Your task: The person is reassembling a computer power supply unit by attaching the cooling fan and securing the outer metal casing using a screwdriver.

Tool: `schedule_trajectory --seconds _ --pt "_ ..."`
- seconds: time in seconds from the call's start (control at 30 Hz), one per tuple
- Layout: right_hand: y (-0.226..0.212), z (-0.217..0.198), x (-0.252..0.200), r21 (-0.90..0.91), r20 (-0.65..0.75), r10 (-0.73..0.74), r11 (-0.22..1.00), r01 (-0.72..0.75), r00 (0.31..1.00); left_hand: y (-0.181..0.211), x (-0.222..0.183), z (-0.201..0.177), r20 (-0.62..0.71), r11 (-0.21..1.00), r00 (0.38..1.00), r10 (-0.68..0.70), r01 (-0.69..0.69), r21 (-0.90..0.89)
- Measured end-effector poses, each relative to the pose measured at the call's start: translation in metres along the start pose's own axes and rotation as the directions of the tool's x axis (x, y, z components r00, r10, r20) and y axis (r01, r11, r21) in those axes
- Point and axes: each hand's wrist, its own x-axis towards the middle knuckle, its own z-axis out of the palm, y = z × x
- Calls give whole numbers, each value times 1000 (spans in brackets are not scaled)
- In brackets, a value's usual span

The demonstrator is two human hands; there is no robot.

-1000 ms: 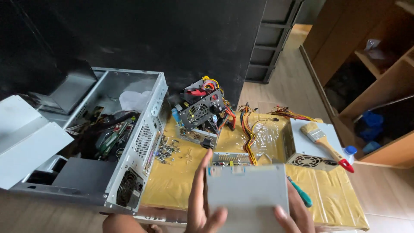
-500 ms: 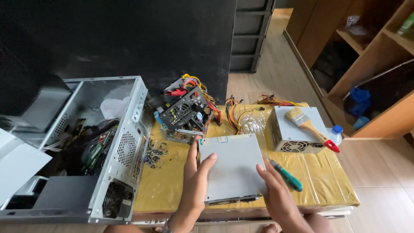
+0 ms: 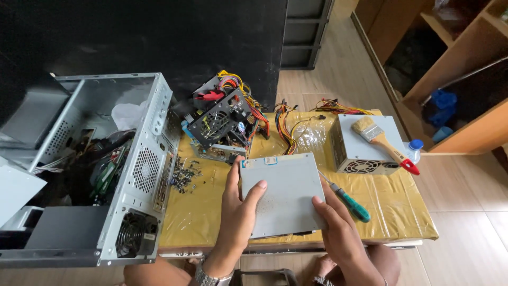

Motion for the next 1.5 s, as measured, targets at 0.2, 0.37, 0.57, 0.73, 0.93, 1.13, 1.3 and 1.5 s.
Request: schedule_trajectory --seconds 0.2,0.37,0.57,0.73,0.93,1.13,1.3,1.5 --pt "10 -2 8 46 -4 29 998 -29 1000 -2 4 0 -31 1000 999 -10 10 24" --pt "6 -2 6 62 -68 75 996 -71 995 0 3 3 -44 999 998 -40 40 2" --pt "-5 1 1 -88 32 22 996 -19 999 10 5 1 -68 985 983 -171 168 -42" --pt "0 0 5 -216 134 -21 975 49 991 -15 11 -5 -63 974 977 -205 196 -114" --pt "17 -8 5 -363 107 -31 929 68 994 -37 9 -4 -77 982 982 -175 168 -90" --pt "32 -13 11 -377 43 18 926 0 999 -48 9 -6 -86 974 974 -211 202 -98" --pt "38 -15 10 -354 46 17 935 0 999 -57 7 -12 -47 981 984 -169 163 -106" --pt "42 -15 11 -288 14 11 958 -6 1000 -75 6 -45 377 995 923 82 -53 -85"
